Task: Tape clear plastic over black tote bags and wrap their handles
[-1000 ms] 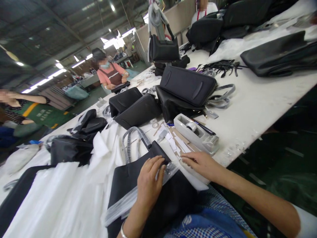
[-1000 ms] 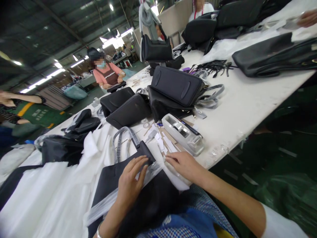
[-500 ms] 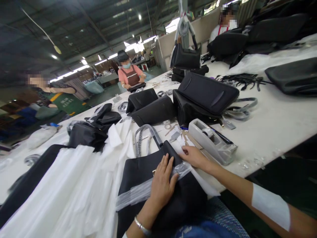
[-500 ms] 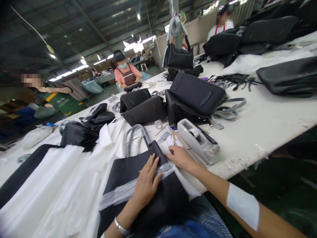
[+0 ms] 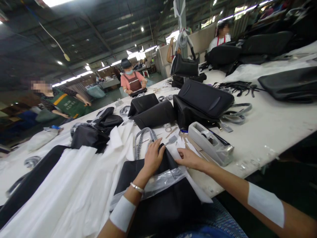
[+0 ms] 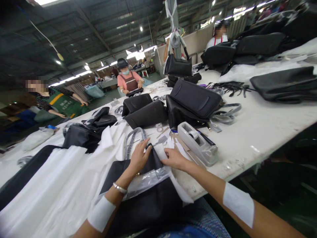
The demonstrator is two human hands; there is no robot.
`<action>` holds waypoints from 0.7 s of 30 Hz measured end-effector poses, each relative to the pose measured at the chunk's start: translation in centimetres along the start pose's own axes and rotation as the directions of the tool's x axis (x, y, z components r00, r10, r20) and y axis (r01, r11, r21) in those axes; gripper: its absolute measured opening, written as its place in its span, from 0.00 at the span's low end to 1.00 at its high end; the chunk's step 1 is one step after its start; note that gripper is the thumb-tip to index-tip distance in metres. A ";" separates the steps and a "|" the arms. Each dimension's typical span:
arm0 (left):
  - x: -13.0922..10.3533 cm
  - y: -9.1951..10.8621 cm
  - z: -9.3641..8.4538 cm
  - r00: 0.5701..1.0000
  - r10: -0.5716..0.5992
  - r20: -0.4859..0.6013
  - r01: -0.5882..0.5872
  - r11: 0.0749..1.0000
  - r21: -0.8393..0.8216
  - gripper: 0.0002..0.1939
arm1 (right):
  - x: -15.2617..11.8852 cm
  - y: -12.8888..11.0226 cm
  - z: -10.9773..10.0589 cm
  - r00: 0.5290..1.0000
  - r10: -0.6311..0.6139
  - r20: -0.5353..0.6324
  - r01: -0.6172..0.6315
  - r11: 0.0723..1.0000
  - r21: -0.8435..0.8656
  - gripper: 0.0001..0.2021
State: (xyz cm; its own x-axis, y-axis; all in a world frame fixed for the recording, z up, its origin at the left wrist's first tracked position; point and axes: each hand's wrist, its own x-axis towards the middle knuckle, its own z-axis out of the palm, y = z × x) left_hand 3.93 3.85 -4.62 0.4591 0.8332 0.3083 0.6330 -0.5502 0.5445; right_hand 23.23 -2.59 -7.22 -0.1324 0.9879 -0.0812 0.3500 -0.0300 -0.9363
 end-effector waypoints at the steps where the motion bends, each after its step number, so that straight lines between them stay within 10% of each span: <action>1: 1.1 -0.2 -0.1 1.000 0.010 0.008 -0.010 1.000 -0.015 0.20 | -0.2 -0.2 0.2 1.000 -0.005 -0.014 0.005 1.000 -0.001 0.12; 6: 2.0 -0.2 1.8 0.986 -0.088 -0.141 0.050 0.965 -0.256 0.20 | -0.9 -0.9 1.0 0.994 -0.059 -0.087 0.054 0.997 -0.057 0.14; 14: 0.6 1.0 2.0 0.809 -0.324 -0.490 0.008 0.840 -0.542 0.20 | -1.1 -0.5 1.4 0.995 0.059 -0.086 -0.089 0.905 -0.416 0.12; 21: 1.4 0.4 2.3 0.800 -0.338 -0.497 -0.052 0.785 -0.618 0.18 | -1.5 -1.0 2.0 0.995 0.074 -0.060 -0.094 0.854 -0.511 0.13</action>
State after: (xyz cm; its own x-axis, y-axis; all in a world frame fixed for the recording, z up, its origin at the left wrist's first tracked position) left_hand 6.28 4.62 -5.76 -0.1564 0.8793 0.4499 0.0877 -0.4414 0.8930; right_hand 21.21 -4.31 -6.84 -0.0504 0.9903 -0.1295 0.7853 -0.0409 -0.6177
